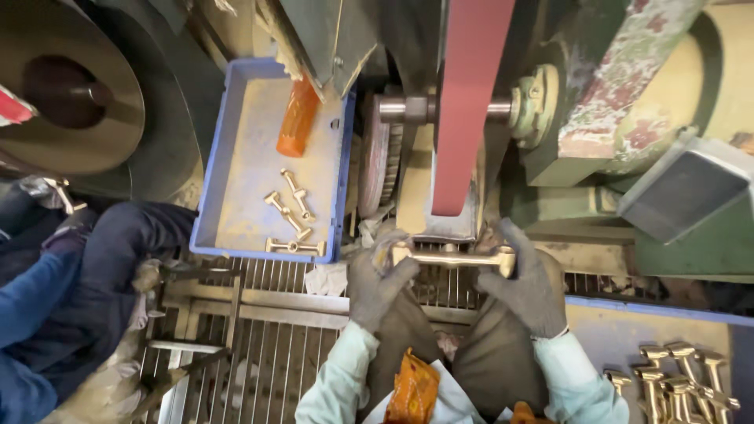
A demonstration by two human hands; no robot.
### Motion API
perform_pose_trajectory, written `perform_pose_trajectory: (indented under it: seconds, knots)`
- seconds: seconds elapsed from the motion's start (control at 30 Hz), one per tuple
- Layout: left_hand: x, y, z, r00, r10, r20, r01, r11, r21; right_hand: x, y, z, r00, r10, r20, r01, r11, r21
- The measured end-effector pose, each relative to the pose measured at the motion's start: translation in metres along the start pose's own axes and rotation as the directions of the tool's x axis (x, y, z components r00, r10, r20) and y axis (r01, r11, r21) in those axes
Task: The person sits on a metal grate floor and repeatedly grinds small brass-colored metal parts against a vertical belt sander. They pick up each part from a blue bin, press it against the moving belt, and then place it into a second bin.
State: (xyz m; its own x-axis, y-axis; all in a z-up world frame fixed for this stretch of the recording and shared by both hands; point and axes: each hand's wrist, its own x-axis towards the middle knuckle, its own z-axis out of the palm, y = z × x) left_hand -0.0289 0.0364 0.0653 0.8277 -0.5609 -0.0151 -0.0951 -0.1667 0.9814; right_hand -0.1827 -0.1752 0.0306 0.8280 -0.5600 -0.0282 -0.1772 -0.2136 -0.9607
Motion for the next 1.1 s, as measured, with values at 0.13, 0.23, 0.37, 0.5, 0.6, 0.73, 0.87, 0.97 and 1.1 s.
perform_pose_trajectory:
  seconds: [0.13, 0.23, 0.37, 0.5, 0.6, 0.73, 0.87, 0.97, 1.1]
  knots:
    - [-0.011, -0.007, -0.003, 0.997, 0.001, -0.080, -0.011, 0.992, -0.127, 0.000, -0.003, 0.017, 0.992, 0.083, -0.090, -0.098, 0.980, -0.173]
    - [0.002, -0.020, 0.000, 0.991, -0.080, -0.105, 0.050, 0.963, -0.265, 0.026, 0.004, 0.026, 0.998, 0.043, -0.034, -0.046, 0.997, -0.064]
    - [0.029, -0.049, 0.010, 0.980, -0.186, -0.071, 0.114, 0.818, -0.563, 0.059, 0.016, 0.034, 0.994, 0.099, -0.050, -0.106, 0.979, -0.175]
    - [0.054, -0.074, 0.015, 0.936, -0.349, -0.049, 0.213, 0.670, -0.711, 0.077, 0.020, 0.047, 0.988, 0.141, -0.060, -0.149, 0.975, -0.163]
    - [0.062, -0.086, 0.015, 0.922, -0.386, -0.031, 0.255, 0.664, -0.703, 0.080, 0.022, 0.054, 0.949, 0.314, -0.011, -0.314, 0.947, -0.066]
    - [0.068, -0.092, 0.015, 0.868, -0.497, 0.002, 0.351, 0.608, -0.712, 0.085, 0.028, 0.056, 0.890, 0.449, 0.076, -0.455, 0.885, 0.099]
    - [0.077, -0.080, 0.013, 0.837, -0.547, 0.016, 0.418, 0.621, -0.663, 0.090, 0.031, 0.056, 0.872, 0.470, 0.136, -0.489, 0.847, 0.209]
    - [0.069, -0.061, 0.007, 0.862, -0.507, 0.025, 0.400, 0.647, -0.649, 0.081, 0.030, 0.051, 0.873, 0.466, 0.142, -0.485, 0.858, 0.170]
    - [0.023, -0.031, 0.000, 0.846, -0.534, -0.013, 0.377, 0.613, -0.694, 0.027, 0.027, 0.017, 0.989, 0.071, 0.133, -0.073, 0.997, 0.016]
